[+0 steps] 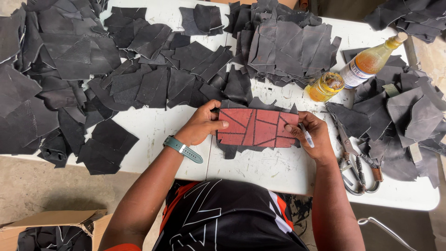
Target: The person uses a white marker to draw lines on a red patterned piece of material. They repeatedly pick up black material pieces, align them with the red pattern, and mark them accordingly.
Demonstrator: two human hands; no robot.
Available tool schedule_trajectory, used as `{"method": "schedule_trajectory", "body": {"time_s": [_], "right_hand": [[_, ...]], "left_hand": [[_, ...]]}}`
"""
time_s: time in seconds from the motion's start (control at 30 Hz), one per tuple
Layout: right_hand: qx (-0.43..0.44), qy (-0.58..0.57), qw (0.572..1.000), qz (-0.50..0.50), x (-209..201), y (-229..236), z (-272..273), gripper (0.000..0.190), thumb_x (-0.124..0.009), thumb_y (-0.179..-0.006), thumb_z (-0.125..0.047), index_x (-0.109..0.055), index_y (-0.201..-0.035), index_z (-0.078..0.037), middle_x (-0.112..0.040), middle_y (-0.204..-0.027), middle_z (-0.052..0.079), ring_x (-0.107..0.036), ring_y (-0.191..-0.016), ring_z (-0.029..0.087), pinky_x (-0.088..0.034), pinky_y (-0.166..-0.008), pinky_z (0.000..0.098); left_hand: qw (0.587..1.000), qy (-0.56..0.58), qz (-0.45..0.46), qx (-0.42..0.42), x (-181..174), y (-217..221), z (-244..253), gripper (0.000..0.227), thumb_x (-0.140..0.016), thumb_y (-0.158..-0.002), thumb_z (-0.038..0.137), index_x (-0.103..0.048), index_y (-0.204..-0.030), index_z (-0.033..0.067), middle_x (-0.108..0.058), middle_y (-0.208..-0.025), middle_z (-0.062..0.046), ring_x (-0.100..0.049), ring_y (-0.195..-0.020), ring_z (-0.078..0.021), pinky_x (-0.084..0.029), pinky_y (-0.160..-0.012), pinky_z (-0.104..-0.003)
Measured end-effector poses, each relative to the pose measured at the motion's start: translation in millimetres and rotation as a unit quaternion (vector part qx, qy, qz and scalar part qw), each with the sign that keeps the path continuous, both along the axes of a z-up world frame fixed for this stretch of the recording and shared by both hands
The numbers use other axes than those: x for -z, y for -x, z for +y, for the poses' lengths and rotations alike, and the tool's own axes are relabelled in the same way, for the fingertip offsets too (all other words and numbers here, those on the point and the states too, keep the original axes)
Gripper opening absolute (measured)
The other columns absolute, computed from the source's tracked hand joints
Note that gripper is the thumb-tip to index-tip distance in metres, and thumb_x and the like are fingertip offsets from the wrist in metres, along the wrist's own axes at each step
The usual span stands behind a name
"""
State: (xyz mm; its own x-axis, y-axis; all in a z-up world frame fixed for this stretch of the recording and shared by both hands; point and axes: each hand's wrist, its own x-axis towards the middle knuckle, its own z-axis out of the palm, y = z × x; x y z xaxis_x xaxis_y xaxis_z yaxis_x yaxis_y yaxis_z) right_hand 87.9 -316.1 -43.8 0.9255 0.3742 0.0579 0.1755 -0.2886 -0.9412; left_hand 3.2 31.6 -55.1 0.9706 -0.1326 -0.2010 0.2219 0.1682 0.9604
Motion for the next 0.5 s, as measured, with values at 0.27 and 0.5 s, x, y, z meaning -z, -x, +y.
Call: {"method": "schedule_trajectory", "body": {"time_s": [0.27, 0.5], "right_hand": [[-0.001, -0.005, 1.000, 0.022, -2.9, 2.0, -0.3, 0.025, -0.079, -0.087, -0.005, -0.068, -0.109, -0.003, -0.072, -0.091, 0.000, -0.060, -0.079, 0.005, -0.049, -0.071, 0.0221], [-0.019, -0.042, 0.999, 0.027, -3.3, 1.6, -2.5, 0.025, -0.078, -0.089, -0.005, -0.067, -0.111, -0.002, -0.075, -0.097, 0.002, -0.064, -0.084, 0.005, -0.052, -0.076, 0.0216]], "left_hand": [[0.999, -0.037, 0.010, -0.005, -7.0, 2.6, -2.9, 0.054, -0.071, -0.089, 0.006, -0.046, -0.137, 0.0022, -0.076, -0.108, -0.016, -0.074, -0.096, -0.0198, -0.060, -0.074, -0.035], [1.000, -0.012, -0.004, -0.002, -8.7, 2.3, -3.5, 0.051, -0.070, -0.089, 0.003, -0.049, -0.136, 0.0006, -0.076, -0.108, -0.017, -0.074, -0.097, -0.0198, -0.062, -0.081, -0.037]]}}
